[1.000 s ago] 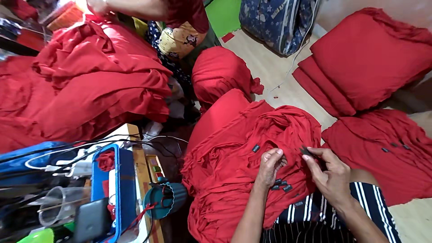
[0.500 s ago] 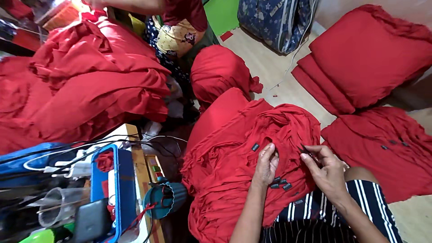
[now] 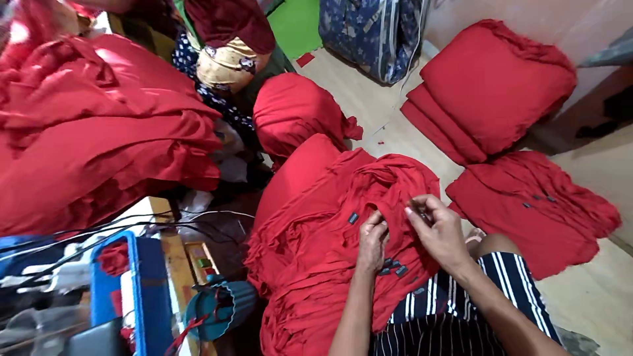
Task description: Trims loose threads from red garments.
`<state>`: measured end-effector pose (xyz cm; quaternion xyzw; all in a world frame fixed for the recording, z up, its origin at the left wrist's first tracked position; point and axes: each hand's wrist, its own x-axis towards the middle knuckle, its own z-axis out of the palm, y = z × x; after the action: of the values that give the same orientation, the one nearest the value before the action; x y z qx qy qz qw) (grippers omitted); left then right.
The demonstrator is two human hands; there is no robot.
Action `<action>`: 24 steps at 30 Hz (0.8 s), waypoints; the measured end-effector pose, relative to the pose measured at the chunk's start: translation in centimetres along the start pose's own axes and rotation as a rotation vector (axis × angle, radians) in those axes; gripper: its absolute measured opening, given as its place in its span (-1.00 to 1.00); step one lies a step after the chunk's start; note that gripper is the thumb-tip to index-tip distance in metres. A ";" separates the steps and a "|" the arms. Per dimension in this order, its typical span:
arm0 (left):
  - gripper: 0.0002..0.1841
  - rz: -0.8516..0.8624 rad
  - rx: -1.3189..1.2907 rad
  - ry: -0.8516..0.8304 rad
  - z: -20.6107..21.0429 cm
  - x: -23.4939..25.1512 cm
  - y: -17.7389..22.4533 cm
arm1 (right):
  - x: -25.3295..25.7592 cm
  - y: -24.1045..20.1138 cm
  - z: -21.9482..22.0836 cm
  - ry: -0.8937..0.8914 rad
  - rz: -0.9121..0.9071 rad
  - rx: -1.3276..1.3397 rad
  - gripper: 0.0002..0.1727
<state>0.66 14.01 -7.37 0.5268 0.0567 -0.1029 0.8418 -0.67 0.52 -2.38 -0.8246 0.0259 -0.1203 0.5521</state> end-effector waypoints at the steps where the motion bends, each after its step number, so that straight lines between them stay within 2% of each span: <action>1: -0.67 -0.027 -0.064 0.033 0.2 0.0 0.4 | 0.1 0.1 -0.1 0.009 0.014 -0.002 -0.75; 4: -0.66 -0.028 -0.180 0.049 0.0 0.0 0.8 | -0.9 1.2 -0.3 0.005 0.045 -0.041 -0.53; 6: -0.66 -0.023 -0.207 0.031 -0.1 0.1 0.8 | -2.1 1.6 -0.3 -0.036 0.052 -0.087 -0.46; 9: -0.68 -0.028 -0.233 0.026 -0.2 0.3 0.4 | -3.3 2.0 0.0 -0.076 0.026 -0.126 -0.50; 15: -0.69 -0.043 -0.289 0.047 -0.3 0.4 0.6 | -4.4 2.8 0.8 -0.073 -0.141 -0.173 -0.57; 24: -0.69 -0.074 -0.308 0.042 -0.3 0.4 0.6 | -4.2 2.9 1.7 -0.077 -0.147 -0.165 -0.60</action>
<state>1.21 14.51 -7.09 0.3909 0.1088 -0.1129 0.9070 -4.10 1.64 -6.37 -0.8709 -0.0462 -0.1260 0.4728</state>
